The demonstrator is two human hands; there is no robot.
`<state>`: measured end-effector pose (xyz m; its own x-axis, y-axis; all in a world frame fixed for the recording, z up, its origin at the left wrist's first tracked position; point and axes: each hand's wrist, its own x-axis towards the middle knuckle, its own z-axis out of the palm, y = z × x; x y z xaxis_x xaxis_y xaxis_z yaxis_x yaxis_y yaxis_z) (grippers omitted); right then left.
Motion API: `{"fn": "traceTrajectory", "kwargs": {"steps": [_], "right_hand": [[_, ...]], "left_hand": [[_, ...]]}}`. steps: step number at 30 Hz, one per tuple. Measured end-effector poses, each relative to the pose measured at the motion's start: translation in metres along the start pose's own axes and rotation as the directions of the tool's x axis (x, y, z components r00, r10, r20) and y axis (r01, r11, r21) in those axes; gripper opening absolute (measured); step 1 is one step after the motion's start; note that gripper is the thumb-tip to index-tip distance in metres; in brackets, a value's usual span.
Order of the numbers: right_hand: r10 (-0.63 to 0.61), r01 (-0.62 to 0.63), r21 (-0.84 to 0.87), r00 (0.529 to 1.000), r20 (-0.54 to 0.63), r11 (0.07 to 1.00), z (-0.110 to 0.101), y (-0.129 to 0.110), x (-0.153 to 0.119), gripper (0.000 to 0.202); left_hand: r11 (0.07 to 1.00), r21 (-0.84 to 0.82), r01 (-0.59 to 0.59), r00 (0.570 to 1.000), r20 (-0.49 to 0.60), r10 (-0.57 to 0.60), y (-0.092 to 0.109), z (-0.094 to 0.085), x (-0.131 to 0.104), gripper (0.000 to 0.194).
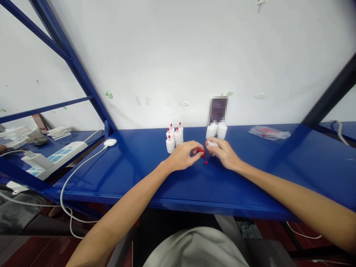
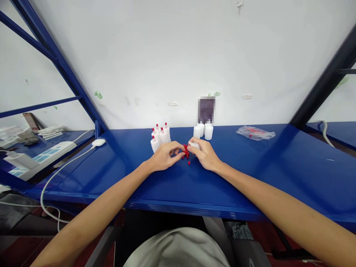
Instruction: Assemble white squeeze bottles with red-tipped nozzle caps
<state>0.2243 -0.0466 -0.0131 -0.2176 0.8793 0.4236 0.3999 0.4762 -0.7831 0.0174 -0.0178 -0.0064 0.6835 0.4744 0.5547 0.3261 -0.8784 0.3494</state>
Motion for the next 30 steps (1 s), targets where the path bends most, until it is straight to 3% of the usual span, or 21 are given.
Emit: {"fn": "traceTrajectory", "kwargs": {"steps": [2,4,9,16,18,20,22,25,28,30], "right_hand": [[-0.018,0.02,-0.088,1.0,0.024,0.996,-0.001,-0.003,-0.001,0.033],[-0.026,0.034,-0.161,0.998,0.052,0.986,-0.001,-0.005,-0.002,0.044],[-0.026,0.046,-0.207,0.995,0.098,0.977,0.002,-0.01,-0.003,0.056],[-0.064,0.093,-0.208,0.988,0.144,0.974,0.004,-0.012,-0.003,0.054],[-0.073,0.094,-0.179,0.99,0.121,0.979,0.004,-0.011,-0.002,0.052],[-0.082,0.094,-0.138,0.993,0.088,0.986,0.003,-0.009,-0.002,0.048],[-0.075,0.079,-0.103,0.996,0.048,0.992,0.0,-0.007,-0.001,0.043],[-0.043,0.043,-0.088,0.999,-0.003,0.995,-0.005,-0.005,-0.001,0.038],[-0.034,0.032,-0.099,0.999,-0.023,0.995,-0.008,-0.003,0.0,0.033],[-0.029,0.025,-0.109,0.999,-0.032,0.994,-0.009,-0.001,0.0,0.031]], "left_hand": [[0.996,-0.083,0.018,0.99,-0.14,-0.03,0.004,0.001,0.001,0.015],[0.99,-0.139,0.011,0.98,-0.197,-0.038,0.007,0.002,0.002,0.016],[0.974,-0.228,0.011,0.992,-0.118,-0.039,0.011,0.007,0.001,0.015],[0.932,-0.352,0.089,0.995,-0.008,-0.098,0.016,0.012,-0.002,0.018],[0.917,-0.386,0.102,0.992,-0.023,-0.121,0.018,0.011,0.0,0.019],[0.913,-0.395,0.108,0.981,-0.106,-0.162,0.017,0.002,0.003,0.018],[0.917,-0.378,0.129,0.939,-0.251,-0.236,0.012,-0.015,0.004,0.017],[0.916,-0.319,0.242,0.82,-0.438,-0.369,-0.002,-0.048,0.0,0.012],[0.874,-0.256,0.413,0.76,-0.431,-0.486,-0.019,-0.073,-0.008,0.008],[0.853,-0.183,0.489,0.754,-0.404,-0.518,-0.026,-0.079,-0.013,0.008]]}}
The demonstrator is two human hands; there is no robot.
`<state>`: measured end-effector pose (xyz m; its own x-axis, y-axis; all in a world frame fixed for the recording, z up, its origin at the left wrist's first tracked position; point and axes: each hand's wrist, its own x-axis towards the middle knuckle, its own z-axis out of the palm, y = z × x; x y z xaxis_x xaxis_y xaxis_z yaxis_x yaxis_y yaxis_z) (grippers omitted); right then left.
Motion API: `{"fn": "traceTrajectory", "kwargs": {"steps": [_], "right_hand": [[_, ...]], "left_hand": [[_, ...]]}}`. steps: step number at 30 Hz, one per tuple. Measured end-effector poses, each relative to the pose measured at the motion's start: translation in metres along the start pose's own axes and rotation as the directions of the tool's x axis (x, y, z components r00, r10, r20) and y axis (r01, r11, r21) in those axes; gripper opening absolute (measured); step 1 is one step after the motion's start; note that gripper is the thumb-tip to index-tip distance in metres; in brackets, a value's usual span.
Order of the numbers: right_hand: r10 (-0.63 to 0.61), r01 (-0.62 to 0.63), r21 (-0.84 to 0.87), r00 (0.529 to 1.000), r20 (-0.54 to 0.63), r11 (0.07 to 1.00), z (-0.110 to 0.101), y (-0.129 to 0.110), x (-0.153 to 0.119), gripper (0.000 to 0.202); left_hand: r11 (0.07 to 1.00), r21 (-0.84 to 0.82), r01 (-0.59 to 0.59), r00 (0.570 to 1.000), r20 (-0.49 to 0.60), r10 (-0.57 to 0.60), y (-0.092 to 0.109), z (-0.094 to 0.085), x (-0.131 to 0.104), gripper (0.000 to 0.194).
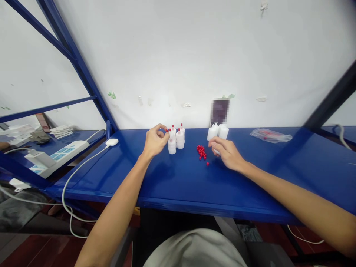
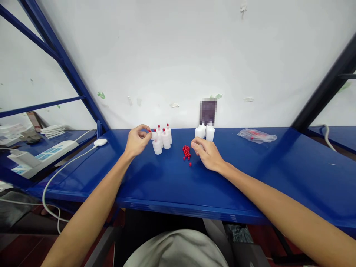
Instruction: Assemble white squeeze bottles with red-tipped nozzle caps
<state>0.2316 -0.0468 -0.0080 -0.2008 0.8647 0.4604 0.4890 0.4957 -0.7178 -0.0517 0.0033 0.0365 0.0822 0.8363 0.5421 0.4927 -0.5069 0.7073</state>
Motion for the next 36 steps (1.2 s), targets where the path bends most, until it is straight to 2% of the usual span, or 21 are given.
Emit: {"fn": "traceTrajectory", "kwargs": {"steps": [6,9,12,26,29,31,33,34,36], "right_hand": [[0.01,-0.01,-0.01,1.0,0.006,1.0,0.0,0.001,0.001,0.03],[0.014,-0.014,-0.013,1.0,0.018,1.0,0.0,0.001,0.001,0.029],[0.018,-0.018,-0.022,1.0,0.021,1.0,0.0,0.001,0.001,0.03],[0.026,-0.025,-0.056,0.999,0.028,0.998,0.0,0.0,0.002,0.031],[0.025,-0.024,-0.055,0.999,0.027,0.998,0.0,0.0,0.002,0.032],[0.03,-0.029,-0.049,0.999,0.026,0.998,0.001,0.0,0.001,0.032],[0.04,-0.039,-0.032,0.999,0.033,0.999,0.001,0.0,0.001,0.032],[0.046,-0.046,-0.018,0.998,0.038,0.999,0.002,0.0,0.001,0.032],[0.058,-0.059,0.014,0.997,0.047,0.998,0.002,0.001,0.001,0.032]], "left_hand": [[0.973,0.221,-0.061,0.996,0.076,0.045,-0.002,0.004,-0.004,0.013],[0.96,0.265,-0.087,0.995,0.066,0.072,0.002,0.004,-0.005,0.017],[0.955,0.281,-0.091,0.996,0.036,0.084,0.004,0.003,-0.006,0.02],[0.944,0.302,-0.134,0.99,0.077,0.116,0.002,-0.001,-0.005,0.025],[0.946,0.266,-0.183,0.981,-0.008,0.192,0.004,0.002,-0.01,0.021],[0.935,0.233,-0.266,0.96,-0.026,0.28,0.008,0.01,-0.016,0.017],[0.909,0.182,-0.376,0.926,0.104,0.362,0.014,0.024,-0.024,0.013],[0.89,0.152,-0.429,0.893,0.217,0.394,0.016,0.033,-0.028,0.013],[0.848,0.123,-0.515,0.801,0.421,0.425,0.02,0.049,-0.034,0.016]]}}
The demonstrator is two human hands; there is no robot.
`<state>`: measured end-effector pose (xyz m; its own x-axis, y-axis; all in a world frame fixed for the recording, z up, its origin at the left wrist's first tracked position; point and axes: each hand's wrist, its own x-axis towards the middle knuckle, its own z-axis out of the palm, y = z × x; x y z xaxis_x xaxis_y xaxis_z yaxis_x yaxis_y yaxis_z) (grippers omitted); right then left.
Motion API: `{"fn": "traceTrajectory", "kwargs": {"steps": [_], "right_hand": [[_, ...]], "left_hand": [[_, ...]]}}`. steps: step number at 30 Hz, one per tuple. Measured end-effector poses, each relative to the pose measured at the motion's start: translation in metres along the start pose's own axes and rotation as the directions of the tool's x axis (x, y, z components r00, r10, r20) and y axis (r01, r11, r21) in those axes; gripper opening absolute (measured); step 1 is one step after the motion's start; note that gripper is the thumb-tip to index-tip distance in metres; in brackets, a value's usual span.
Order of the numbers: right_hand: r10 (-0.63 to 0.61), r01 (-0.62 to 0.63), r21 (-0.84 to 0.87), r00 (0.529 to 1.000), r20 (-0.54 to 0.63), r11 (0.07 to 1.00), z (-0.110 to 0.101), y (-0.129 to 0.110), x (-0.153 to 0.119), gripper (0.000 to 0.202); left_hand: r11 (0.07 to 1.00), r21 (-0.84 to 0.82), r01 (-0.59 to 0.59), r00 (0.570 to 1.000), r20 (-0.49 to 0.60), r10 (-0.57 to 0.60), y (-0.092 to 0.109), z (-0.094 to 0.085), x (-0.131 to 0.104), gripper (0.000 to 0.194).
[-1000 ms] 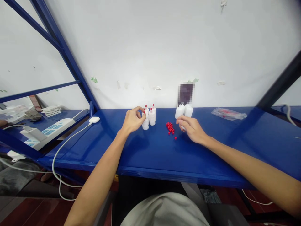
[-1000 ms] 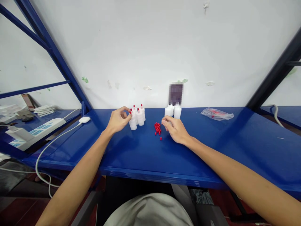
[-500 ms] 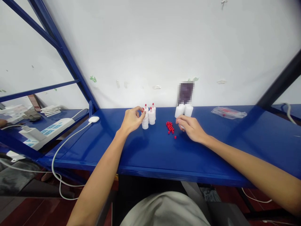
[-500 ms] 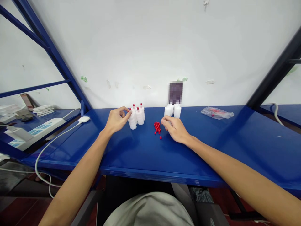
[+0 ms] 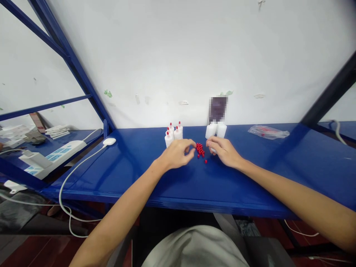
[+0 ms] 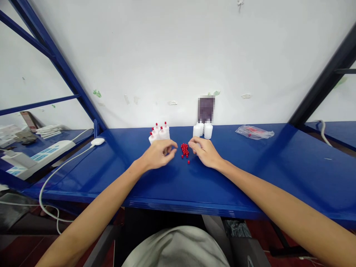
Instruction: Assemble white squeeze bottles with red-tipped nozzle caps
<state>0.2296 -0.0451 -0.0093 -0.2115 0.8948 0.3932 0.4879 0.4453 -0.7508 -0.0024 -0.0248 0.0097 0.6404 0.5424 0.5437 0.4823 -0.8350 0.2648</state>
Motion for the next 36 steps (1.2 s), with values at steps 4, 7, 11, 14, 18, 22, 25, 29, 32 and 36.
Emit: {"fn": "traceTrajectory", "kwargs": {"steps": [4,7,11,14,18,22,25,29,32,36], "right_hand": [[-0.004,0.004,-0.016,1.0,0.0,1.0,0.002,0.002,0.001,0.04],[-0.019,0.018,-0.07,1.0,-0.009,0.997,0.003,0.002,0.002,0.041],[-0.023,0.025,-0.066,0.999,0.032,0.998,0.005,-0.001,0.0,0.047],[-0.08,0.084,-0.063,0.994,0.071,0.994,0.005,-0.007,-0.003,0.053],[-0.095,0.108,-0.117,0.989,0.113,0.987,0.006,-0.015,-0.005,0.057],[-0.112,0.124,-0.084,0.984,0.138,0.989,0.006,-0.018,-0.005,0.053],[-0.13,0.138,-0.045,0.982,0.137,0.989,0.006,-0.017,-0.006,0.049],[-0.141,0.144,-0.011,0.981,0.135,0.99,0.008,-0.017,-0.008,0.044],[-0.148,0.145,0.028,0.981,0.127,0.989,0.01,-0.018,-0.009,0.039],[-0.107,0.109,-0.015,0.99,0.09,0.994,0.006,-0.014,-0.005,0.035]], "left_hand": [[0.991,0.135,0.0,0.98,0.195,-0.026,0.004,0.019,0.004,0.022],[0.986,0.167,0.028,0.962,0.264,-0.072,0.002,0.023,0.004,0.019],[0.995,-0.002,0.1,0.987,0.124,-0.099,0.007,0.023,0.007,0.019],[0.971,-0.228,0.069,0.991,-0.099,-0.094,0.016,0.022,0.01,0.018],[0.952,-0.306,-0.024,0.986,-0.167,-0.029,0.023,0.022,0.01,0.012],[0.945,-0.328,0.009,0.981,-0.179,-0.071,0.024,0.026,0.008,0.013],[0.89,-0.449,0.083,0.982,-0.116,-0.15,0.024,0.03,0.004,0.015],[0.789,-0.593,0.157,0.982,0.013,-0.186,0.027,0.035,0.0,0.021],[0.745,-0.644,0.173,0.983,0.064,-0.173,0.026,0.036,0.001,0.021],[0.81,-0.548,0.209,0.974,0.038,-0.225,0.019,0.025,0.004,0.017]]}}
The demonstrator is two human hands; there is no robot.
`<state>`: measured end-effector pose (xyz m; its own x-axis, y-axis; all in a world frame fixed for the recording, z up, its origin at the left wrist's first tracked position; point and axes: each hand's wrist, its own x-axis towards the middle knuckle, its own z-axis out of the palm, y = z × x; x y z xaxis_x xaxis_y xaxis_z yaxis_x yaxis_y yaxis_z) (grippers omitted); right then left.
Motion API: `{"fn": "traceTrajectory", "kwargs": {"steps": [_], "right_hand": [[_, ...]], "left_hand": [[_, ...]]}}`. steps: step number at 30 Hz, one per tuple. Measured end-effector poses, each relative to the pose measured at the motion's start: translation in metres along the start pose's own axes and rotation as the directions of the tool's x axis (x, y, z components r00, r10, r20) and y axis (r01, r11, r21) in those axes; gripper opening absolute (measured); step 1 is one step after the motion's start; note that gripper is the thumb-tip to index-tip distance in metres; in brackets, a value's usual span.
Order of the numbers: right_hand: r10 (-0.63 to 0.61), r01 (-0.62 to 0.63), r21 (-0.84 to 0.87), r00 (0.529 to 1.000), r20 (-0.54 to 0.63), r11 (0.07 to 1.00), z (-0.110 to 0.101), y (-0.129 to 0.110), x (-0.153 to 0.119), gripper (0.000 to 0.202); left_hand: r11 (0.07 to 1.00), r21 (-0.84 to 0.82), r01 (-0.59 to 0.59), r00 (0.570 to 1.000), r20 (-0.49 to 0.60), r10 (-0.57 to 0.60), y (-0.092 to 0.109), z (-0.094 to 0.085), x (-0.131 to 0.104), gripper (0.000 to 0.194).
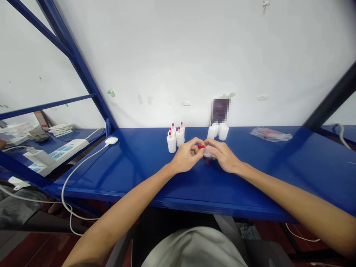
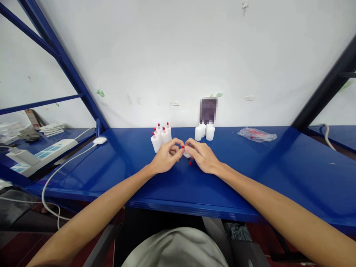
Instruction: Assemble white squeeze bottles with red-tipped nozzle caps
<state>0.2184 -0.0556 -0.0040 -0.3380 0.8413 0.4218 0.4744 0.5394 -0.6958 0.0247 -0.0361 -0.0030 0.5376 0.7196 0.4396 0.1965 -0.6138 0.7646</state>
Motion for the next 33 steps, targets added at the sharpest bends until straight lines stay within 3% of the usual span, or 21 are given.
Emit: {"fn": "traceTrajectory", "kwargs": {"steps": [3,6,9,13,15,19,25,30,33], "right_hand": [[0.047,-0.051,-0.07,0.997,-0.064,0.996,-0.006,0.008,0.003,0.037],[0.065,-0.074,-0.09,0.993,-0.097,0.993,-0.009,0.014,0.005,0.043],[0.082,-0.098,-0.095,0.984,-0.16,0.991,-0.009,0.014,0.005,0.043],[0.056,-0.085,-0.106,0.965,-0.257,0.991,-0.008,0.011,0.003,0.038],[0.068,-0.082,-0.044,0.963,-0.26,0.996,-0.009,0.012,0.002,0.032],[0.123,-0.12,0.024,0.973,-0.197,0.992,-0.009,0.018,0.004,0.033],[0.194,-0.196,0.001,0.968,-0.156,0.981,-0.006,0.025,0.008,0.035],[0.193,-0.198,-0.02,0.97,-0.147,0.98,-0.004,0.025,0.007,0.039],[0.159,-0.155,0.041,0.982,-0.099,0.987,-0.004,0.02,0.004,0.045]], "left_hand": [[0.935,0.353,0.048,0.998,-0.045,-0.034,-0.001,-0.017,-0.001,0.013],[0.712,0.692,0.121,0.991,-0.049,-0.121,-0.004,-0.03,-0.006,0.012],[0.535,0.827,0.172,0.976,-0.072,-0.203,-0.003,-0.032,-0.01,0.019],[0.447,0.866,0.225,0.964,-0.132,-0.229,0.001,-0.024,-0.01,0.033],[0.479,0.857,0.19,0.974,-0.102,-0.203,0.002,-0.019,-0.01,0.035],[0.636,0.771,-0.036,0.994,0.093,-0.056,0.001,-0.009,-0.012,0.031],[0.709,0.659,-0.251,0.948,0.316,0.043,-0.001,0.0,-0.014,0.026],[0.754,0.598,-0.27,0.933,0.357,0.05,-0.003,0.002,-0.008,0.026],[0.84,0.499,-0.213,0.955,0.288,0.07,-0.004,0.004,-0.004,0.019]]}}
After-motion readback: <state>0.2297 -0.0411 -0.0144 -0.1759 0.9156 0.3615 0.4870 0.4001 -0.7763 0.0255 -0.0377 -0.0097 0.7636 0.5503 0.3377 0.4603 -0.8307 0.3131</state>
